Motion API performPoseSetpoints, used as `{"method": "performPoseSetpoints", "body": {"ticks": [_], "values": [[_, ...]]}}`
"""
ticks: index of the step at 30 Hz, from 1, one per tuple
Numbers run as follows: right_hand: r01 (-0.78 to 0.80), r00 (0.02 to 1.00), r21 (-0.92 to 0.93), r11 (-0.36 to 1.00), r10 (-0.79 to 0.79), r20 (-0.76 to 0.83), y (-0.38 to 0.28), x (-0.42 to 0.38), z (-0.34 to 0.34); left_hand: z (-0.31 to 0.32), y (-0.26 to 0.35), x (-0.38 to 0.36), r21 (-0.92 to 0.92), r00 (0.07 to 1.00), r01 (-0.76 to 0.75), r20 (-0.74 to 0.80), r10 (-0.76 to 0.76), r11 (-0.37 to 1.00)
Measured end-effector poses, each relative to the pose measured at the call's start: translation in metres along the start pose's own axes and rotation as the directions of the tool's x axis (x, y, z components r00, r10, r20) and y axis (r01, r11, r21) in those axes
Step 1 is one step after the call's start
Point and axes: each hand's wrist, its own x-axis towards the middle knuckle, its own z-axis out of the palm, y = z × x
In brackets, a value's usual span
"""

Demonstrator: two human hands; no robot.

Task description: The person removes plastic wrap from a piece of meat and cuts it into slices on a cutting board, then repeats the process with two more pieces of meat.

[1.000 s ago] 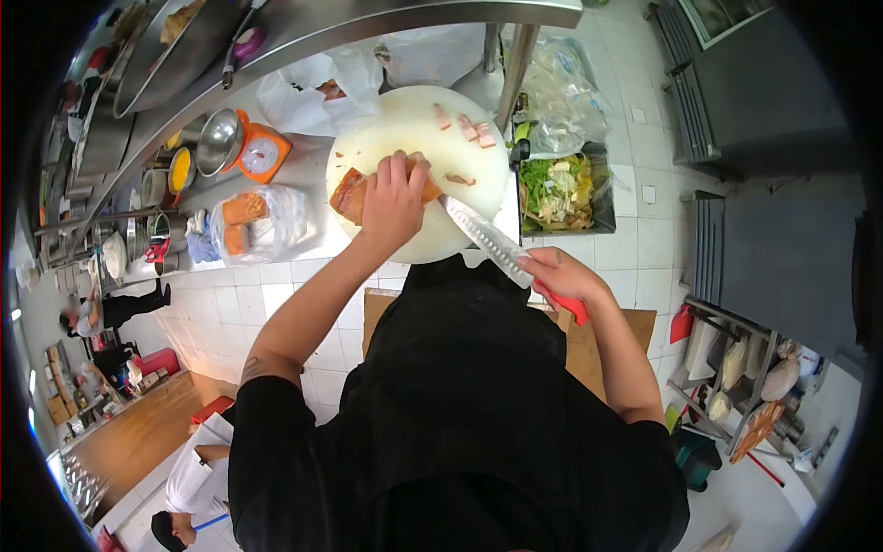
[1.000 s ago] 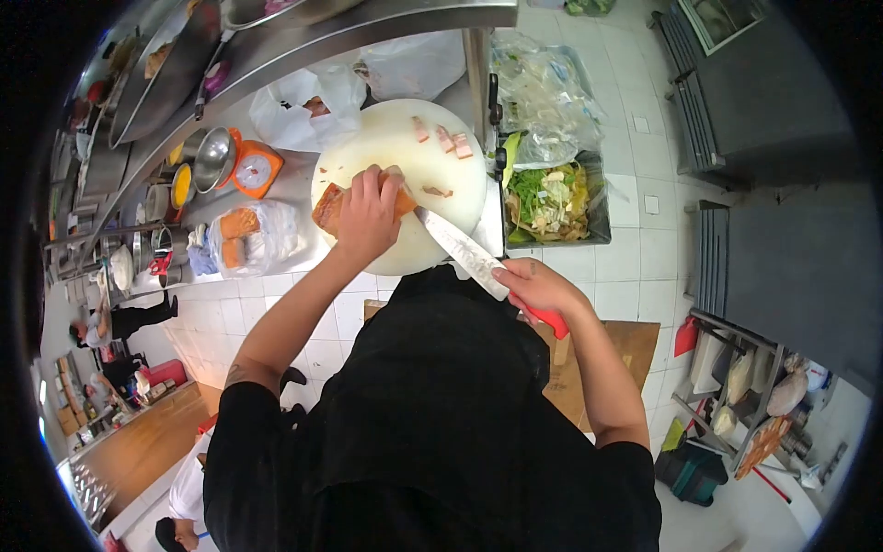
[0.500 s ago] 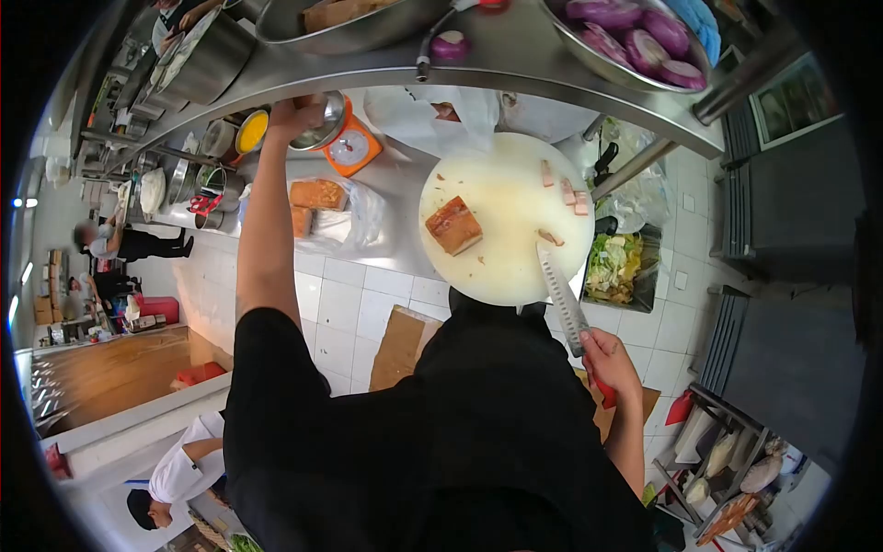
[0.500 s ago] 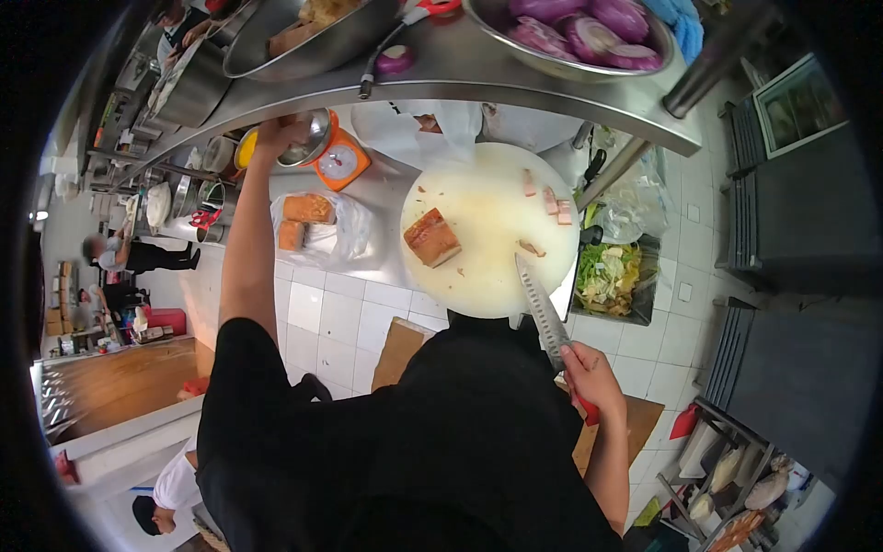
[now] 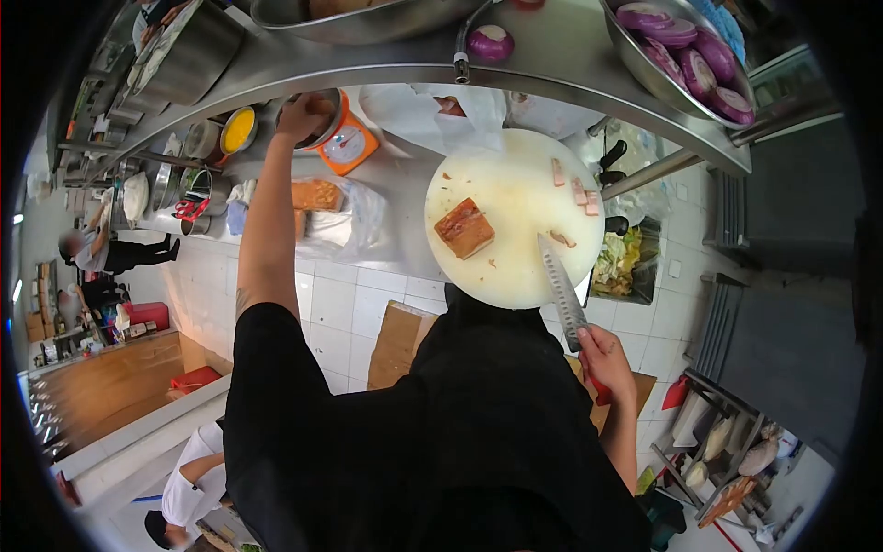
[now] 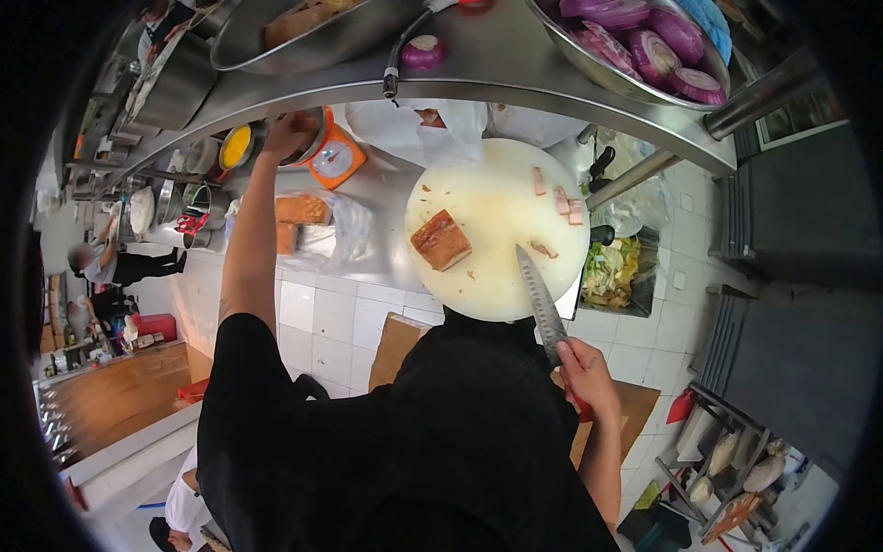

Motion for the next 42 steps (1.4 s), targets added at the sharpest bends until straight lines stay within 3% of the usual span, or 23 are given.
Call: {"method": "performPoseSetpoints", "body": {"ticks": [5,7,13,17,19,20,22,23,25,26,28,29,32,34,35,36,37,38,40,41,42], "values": [[-0.001,1.0,-0.018,1.0,0.002,0.005,0.0,0.002,0.005,-0.011,0.033,-0.023,0.156,0.998,0.044,0.039,-0.05,0.987],[0.01,1.0,-0.023,1.0,-0.01,0.003,-0.003,0.001,0.006,-0.011,0.043,-0.03,0.202,0.992,0.127,-0.024,-0.124,0.971],[0.011,1.0,-0.048,0.999,-0.011,-0.004,-0.005,0.003,0.006,-0.008,0.058,-0.038,0.253,0.979,0.189,-0.127,-0.161,0.949],[0.047,0.999,-0.11,0.993,-0.048,-0.006,-0.014,0.012,0.007,-0.021,0.037,-0.025,0.205,0.996,0.089,-0.03,-0.085,0.975],[0.075,0.997,-0.161,0.984,-0.077,-0.002,-0.019,0.018,0.007,-0.038,0.036,-0.033,-0.035,0.998,-0.055,0.038,0.057,0.998],[0.075,0.997,-0.156,0.985,-0.077,-0.008,-0.016,0.025,0.006,-0.042,0.041,-0.04,-0.035,0.997,-0.063,0.04,0.064,0.997],[0.202,0.975,-0.214,0.956,-0.216,-0.045,-0.004,0.041,0.006,-0.051,0.064,-0.061,-0.308,0.982,-0.113,-0.18,0.059,0.945],[0.195,0.976,-0.205,0.959,-0.211,-0.059,-0.006,0.044,0.005,-0.045,0.086,-0.07,-0.309,0.983,-0.124,-0.171,0.073,0.943],[0.166,0.982,-0.204,0.965,-0.18,-0.053,-0.015,0.052,0.009,-0.014,0.164,-0.107,-0.664,0.996,-0.022,0.048,0.072,0.748],[0.157,0.983,-0.201,0.967,-0.173,-0.062,-0.017,0.057,0.011,-0.001,0.219,-0.137,-0.676,0.977,0.091,0.203,0.067,0.731],[0.172,0.98,-0.206,0.963,-0.188,-0.062,-0.02,0.065,0.015,0.077,0.282,-0.153,-0.711,0.945,-0.024,0.214,0.249,0.703],[0.164,0.98,-0.203,0.965,-0.184,-0.08,-0.024,0.066,0.016,0.105,0.305,-0.158,-0.696,0.916,0.012,0.296,0.271,0.718],[0.159,0.972,-0.231,0.96,-0.193,-0.131,-0.03,0.072,0.017,0.16,0.33,-0.169,-0.729,0.869,0.14,0.415,0.27,0.67],[0.253,0.918,-0.384,0.888,-0.346,-0.196,-0.019,0.083,0.021,0.173,0.317,-0.161,-0.703,0.874,0.132,0.415,0.252,0.699],[0.226,0.915,-0.44,0.869,-0.344,-0.21,-0.019,0.086,0.024,0.182,0.299,-0.153,-0.442,0.926,-0.266,0.129,0.354,0.856],[0.222,0.917,-0.429,0.876,-0.336,-0.213,-0.019,0.086,0.028,0.187,0.291,-0.151,-0.024,0.839,-0.539,-0.107,0.534,0.842],[0.235,0.899,-0.497,0.835,-0.382,-0.216,-0.021,0.085,0.031,0.164,0.308,-0.164,-0.31,0.89,-0.45,-0.074,0.45,0.838],[0.245,0.877,-0.565,0.788,-0.428,-0.216,-0.023,0.084,0.034,0.145,0.32,-0.169,-0.307,0.888,-0.453,-0.068,0.455,0.837],[0.253,0.884,-0.579,0.775,-0.428,-0.187,-0.026,0.083,0.038,0.121,0.331,-0.172,-0.511,0.782,-0.487,0.107,0.614,0.709],[0.261,0.89,-0.598,0.758,-0.428,-0.154,-0.027,0.082,0.038,0.121,0.324,-0.163,-0.499,0.656,-0.592,0.157,0.738,0.632],[0.257,0.89,-0.594,0.762,-0.427,-0.162,-0.029,0.082,0.039,0.118,0.331,-0.166,-0.5,0.649,-0.596,0.16,0.743,0.628]]}}
